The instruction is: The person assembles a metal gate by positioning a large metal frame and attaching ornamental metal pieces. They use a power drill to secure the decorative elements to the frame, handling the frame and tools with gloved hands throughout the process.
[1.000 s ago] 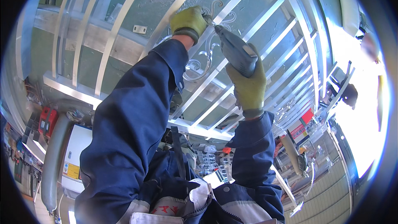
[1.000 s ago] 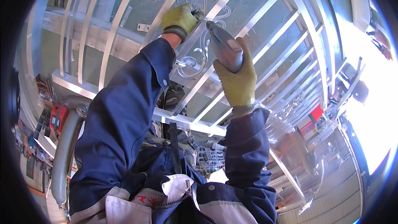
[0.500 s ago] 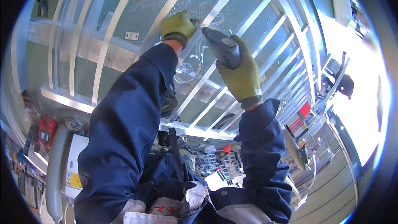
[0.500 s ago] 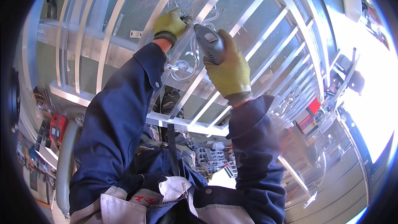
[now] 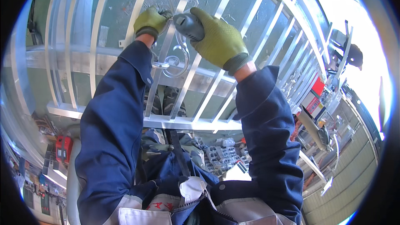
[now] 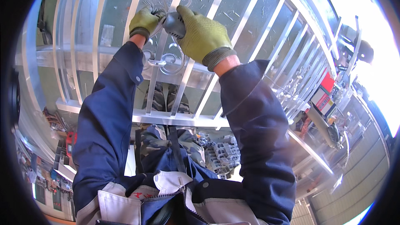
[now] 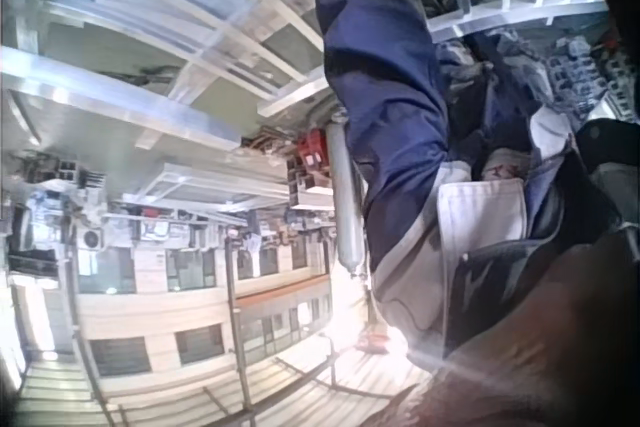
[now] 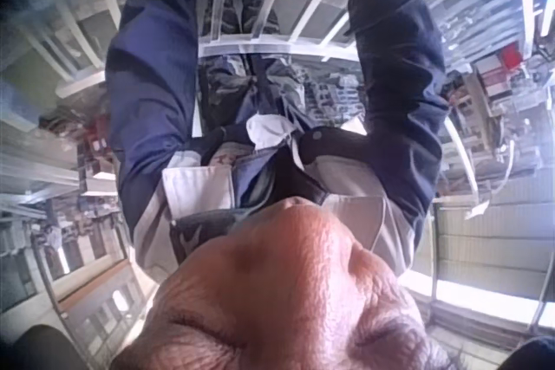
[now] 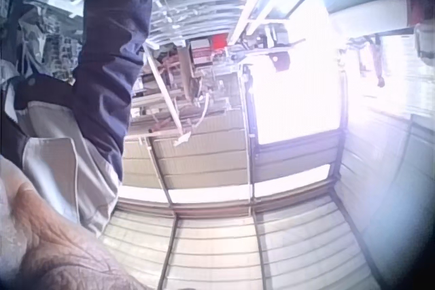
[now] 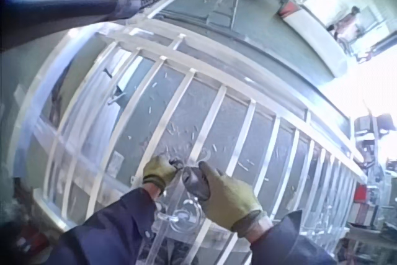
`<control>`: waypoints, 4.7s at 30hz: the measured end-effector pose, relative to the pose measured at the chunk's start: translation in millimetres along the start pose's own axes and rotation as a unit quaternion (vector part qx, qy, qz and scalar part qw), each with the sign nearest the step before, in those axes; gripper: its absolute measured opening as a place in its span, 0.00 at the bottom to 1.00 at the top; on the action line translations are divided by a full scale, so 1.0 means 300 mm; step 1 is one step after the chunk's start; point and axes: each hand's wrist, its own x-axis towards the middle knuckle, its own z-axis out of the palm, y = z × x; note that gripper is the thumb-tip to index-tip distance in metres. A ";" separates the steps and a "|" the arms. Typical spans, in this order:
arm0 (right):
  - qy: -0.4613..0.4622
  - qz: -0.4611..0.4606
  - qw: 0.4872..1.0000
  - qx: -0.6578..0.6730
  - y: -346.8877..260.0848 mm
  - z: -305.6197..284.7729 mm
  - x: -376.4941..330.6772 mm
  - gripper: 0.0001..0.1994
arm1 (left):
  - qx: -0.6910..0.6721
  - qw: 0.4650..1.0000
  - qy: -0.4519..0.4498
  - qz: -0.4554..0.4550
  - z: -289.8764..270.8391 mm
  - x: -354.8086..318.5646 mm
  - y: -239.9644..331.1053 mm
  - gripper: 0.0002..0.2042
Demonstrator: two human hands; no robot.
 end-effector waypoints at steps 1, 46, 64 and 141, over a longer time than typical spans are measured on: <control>-0.002 -0.003 1.000 0.004 -0.007 -0.018 0.011 0.30 | -0.001 1.000 0.014 -0.002 -0.012 0.013 0.001 0.23; 0.386 0.015 0.157 0.909 0.636 0.324 -2.313 0.26 | -0.084 0.896 -0.354 0.254 0.848 -1.869 0.457 0.21; 0.720 0.111 -0.193 0.657 1.515 0.790 -3.392 0.25 | 0.251 0.564 -0.728 0.298 1.667 -2.361 1.369 0.23; 0.296 0.246 -0.065 0.921 5.798 -0.355 -4.336 0.25 | -0.206 0.893 -0.241 0.319 3.675 -3.423 4.798 0.19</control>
